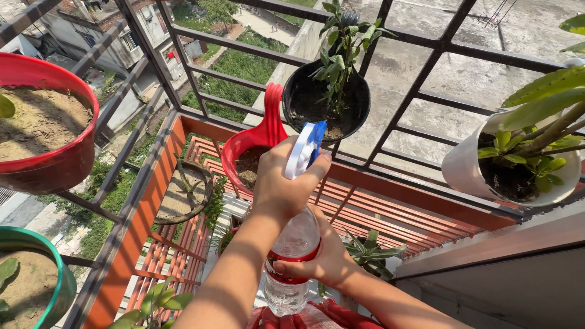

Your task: The person uses a spray bottle to mist water onto several potted plants on a balcony. They move from one plant to the next, spraying the leaves and soil of each.

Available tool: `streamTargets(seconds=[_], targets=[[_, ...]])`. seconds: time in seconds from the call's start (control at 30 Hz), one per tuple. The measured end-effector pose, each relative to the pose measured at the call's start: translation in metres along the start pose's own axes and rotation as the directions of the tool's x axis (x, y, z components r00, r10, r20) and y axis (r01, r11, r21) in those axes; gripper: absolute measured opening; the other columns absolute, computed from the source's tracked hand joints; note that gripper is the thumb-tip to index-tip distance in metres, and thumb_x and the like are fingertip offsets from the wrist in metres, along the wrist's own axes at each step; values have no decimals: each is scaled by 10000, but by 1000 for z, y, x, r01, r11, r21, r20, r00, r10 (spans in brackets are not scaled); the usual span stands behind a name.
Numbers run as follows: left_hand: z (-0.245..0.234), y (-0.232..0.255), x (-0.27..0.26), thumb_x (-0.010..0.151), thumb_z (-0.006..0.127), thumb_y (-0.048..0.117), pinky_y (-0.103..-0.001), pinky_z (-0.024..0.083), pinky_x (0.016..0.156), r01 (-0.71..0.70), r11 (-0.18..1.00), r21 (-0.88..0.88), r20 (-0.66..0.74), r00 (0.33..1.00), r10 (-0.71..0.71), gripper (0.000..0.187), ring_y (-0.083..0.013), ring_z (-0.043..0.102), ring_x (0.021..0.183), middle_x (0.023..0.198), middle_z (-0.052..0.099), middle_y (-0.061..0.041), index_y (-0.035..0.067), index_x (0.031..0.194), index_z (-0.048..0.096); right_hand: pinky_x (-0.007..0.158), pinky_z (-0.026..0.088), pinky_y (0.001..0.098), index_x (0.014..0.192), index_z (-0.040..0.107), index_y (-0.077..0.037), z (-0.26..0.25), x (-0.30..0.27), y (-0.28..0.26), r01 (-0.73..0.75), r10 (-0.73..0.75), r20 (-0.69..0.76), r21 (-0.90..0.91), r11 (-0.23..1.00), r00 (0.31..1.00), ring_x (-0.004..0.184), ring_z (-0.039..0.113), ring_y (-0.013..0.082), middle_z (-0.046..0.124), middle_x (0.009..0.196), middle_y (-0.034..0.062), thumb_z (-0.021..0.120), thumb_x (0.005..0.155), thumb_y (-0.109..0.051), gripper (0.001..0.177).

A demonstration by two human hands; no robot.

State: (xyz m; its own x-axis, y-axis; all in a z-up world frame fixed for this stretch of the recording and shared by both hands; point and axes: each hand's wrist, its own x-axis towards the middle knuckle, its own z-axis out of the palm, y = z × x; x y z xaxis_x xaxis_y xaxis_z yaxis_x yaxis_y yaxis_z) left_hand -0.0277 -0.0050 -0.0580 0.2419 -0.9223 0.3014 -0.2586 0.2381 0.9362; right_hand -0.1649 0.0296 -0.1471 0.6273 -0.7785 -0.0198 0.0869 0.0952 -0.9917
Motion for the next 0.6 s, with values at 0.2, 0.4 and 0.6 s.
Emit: streamTargets(seconds=[0.2, 0.4, 0.6], targets=[[11, 5, 3, 799, 782, 352, -342, 553, 641, 167, 978, 124, 17, 985, -170, 319, -173, 702, 670, 772, 749, -71, 64, 925, 732, 1158, 449, 399, 1492, 380, -22, -12, -4, 0, -6, 7, 6, -93, 996, 1000, 1351, 589, 242, 601, 1418, 138, 929, 637, -359, 1070], [-14, 1, 2, 731, 838, 540, -378, 484, 1044, 59, 998, -38, 167, 985, -52, 984, -241, 619, 1286, 1391, 627, -138, 121, 1511, 410, 1132, 460, 398, 1460, 422, -9, -14, 5, -32, 62, -57, 75, -73, 995, 996, 1290, 612, 241, 629, 1355, 138, 941, 634, -325, 1025], [-77, -20, -37, 592, 906, 620, -426, 361, 1191, 223, 892, -394, 378, 923, -64, 1336, -249, 477, 1455, 1573, 485, -119, 167, 1630, 196, 1078, 497, 425, 1475, 399, -20, -4, 35, -96, 215, -216, 115, 18, 976, 970, 1247, 620, 253, 626, 1328, 150, 906, 666, -308, 997]])
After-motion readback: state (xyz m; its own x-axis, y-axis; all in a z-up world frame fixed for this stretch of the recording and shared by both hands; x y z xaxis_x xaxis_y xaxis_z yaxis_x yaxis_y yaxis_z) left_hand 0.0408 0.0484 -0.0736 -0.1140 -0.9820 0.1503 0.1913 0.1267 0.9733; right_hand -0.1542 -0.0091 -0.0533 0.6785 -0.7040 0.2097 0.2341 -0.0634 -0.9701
